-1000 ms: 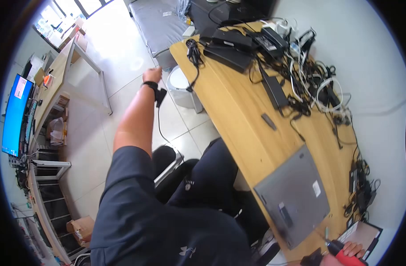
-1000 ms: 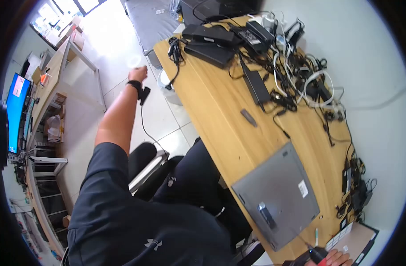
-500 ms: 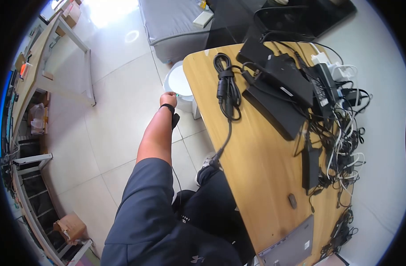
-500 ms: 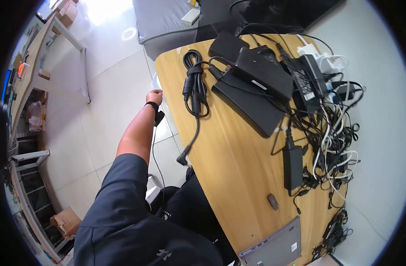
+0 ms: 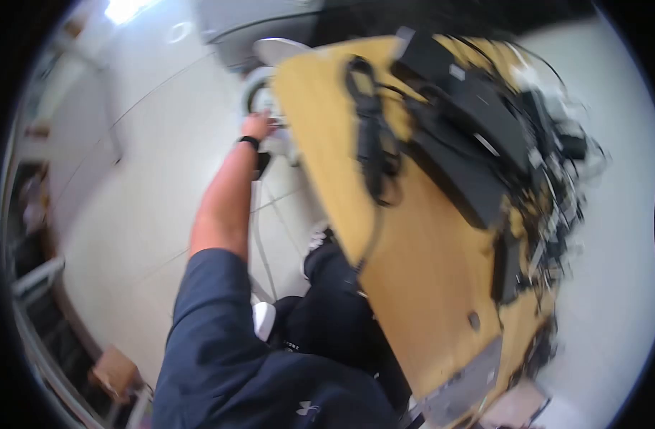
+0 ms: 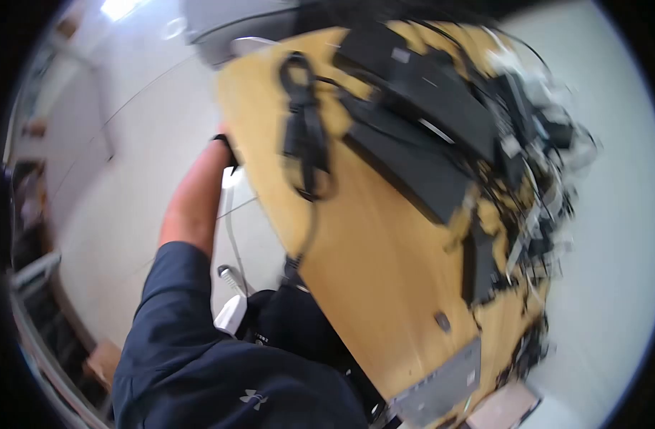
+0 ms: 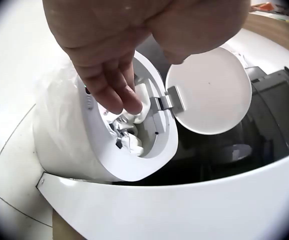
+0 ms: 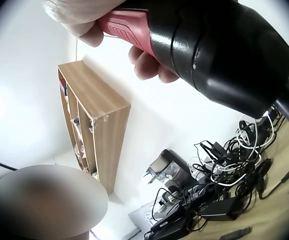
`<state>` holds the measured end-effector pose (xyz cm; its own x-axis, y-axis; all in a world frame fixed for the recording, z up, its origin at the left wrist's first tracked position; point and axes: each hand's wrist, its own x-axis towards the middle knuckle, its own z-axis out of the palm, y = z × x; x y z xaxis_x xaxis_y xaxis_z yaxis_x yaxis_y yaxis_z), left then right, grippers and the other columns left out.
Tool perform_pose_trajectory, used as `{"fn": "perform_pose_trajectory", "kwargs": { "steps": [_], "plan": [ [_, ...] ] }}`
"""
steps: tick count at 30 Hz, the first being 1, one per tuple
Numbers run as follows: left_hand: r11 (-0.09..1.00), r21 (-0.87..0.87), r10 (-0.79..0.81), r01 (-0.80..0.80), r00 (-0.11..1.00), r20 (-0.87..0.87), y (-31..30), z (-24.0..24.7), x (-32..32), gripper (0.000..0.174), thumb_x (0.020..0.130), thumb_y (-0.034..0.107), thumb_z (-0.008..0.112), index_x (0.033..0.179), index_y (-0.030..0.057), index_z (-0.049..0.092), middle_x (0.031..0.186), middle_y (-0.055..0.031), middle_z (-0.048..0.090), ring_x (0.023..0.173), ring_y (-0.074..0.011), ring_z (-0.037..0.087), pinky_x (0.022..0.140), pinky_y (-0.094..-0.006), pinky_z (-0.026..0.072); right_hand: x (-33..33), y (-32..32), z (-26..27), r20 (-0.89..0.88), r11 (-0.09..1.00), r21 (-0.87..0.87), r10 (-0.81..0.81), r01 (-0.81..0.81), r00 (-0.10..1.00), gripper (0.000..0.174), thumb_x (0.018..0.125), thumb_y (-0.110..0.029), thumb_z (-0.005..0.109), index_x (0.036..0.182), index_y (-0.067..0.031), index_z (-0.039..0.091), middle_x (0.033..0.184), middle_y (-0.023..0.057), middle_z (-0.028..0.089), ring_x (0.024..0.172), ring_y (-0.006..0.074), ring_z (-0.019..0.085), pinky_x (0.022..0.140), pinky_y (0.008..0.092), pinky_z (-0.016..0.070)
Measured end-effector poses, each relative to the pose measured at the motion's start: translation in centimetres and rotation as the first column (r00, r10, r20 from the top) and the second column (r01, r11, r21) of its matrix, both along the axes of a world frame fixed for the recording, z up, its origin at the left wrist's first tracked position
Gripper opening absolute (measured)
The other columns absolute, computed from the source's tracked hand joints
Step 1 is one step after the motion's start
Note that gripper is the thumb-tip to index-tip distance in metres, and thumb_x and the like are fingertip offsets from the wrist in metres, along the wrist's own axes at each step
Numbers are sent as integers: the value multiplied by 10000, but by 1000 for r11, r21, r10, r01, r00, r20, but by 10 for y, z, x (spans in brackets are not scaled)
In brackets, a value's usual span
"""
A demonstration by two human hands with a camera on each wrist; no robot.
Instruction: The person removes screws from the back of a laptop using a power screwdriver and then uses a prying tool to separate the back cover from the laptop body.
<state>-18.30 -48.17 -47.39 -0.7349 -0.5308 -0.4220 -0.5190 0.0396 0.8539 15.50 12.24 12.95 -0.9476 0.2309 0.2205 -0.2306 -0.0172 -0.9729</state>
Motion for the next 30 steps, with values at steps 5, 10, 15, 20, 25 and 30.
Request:
{"fn": "perform_pose_trajectory", "kwargs": {
  "steps": [5, 10, 15, 20, 25, 30],
  "plan": [
    [962, 192, -160, 196, 969, -190, 13, 78, 60, 462, 994, 425, 576, 1188, 11, 642, 1015, -100, 722, 819, -175, 668, 727, -299, 527, 19, 2, -1, -136, 962, -33, -273, 271, 952, 278, 908, -303, 610, 974, -49, 519, 795, 20, 459, 613, 114, 409, 569, 272, 376],
    [958, 174, -178, 228, 949, -261, -100, 78, 55, 491, 976, 439, 595, 1283, 56, 628, 1113, -103, 703, 962, -197, 659, 817, -331, 513, 37, 19, 1, -165, 946, 58, -305, 318, 938, 435, 954, -515, 555, 1004, -90, 480, 817, 68, 503, 686, 175, 495, 702, 333, 429],
    [999, 41, 41, -34, 980, -195, -147, 172, 57, 436, 1011, 383, 556, 1317, 78, 617, 1107, -53, 586, 912, -150, 527, 895, -294, 451, 78, 68, -9, -251, 944, 52, -303, 325, 919, 483, 960, -572, 495, 1018, -93, 498, 841, 84, 535, 720, 211, 520, 729, 371, 431],
    [888, -459, -262, 36, 860, -439, -118, 324, 113, 411, 1051, 288, 454, 1302, -10, 585, 941, -45, 529, 825, -152, 499, 801, -270, 443, 105, 122, -14, -335, 931, 19, -338, 365, 879, 451, 973, -537, 495, 1023, -90, 515, 847, 97, 559, 742, 224, 538, 751, 386, 454],
    [932, -336, -305, 137, 796, -523, 72, 468, 178, 342, 1055, 304, 463, 1062, -17, 584, 831, 5, 435, 782, -118, 416, 748, -266, 382, 117, 165, -33, -399, 900, -22, -407, 435, 822, 335, 1020, -384, 482, 1002, -52, 522, 834, 130, 585, 741, 241, 562, 717, 386, 501],
    [564, -508, -801, 651, 581, -145, 243, 493, 259, 239, 994, 172, 561, 1147, 7, 640, 905, -10, 574, 815, -107, 494, 764, -262, 428, 121, 190, -57, -364, 896, -47, -428, 443, 827, 295, 1009, -331, 523, 1000, -36, 522, 792, 142, 610, 671, 251, 607, 665, 388, 523]
  ]
}}
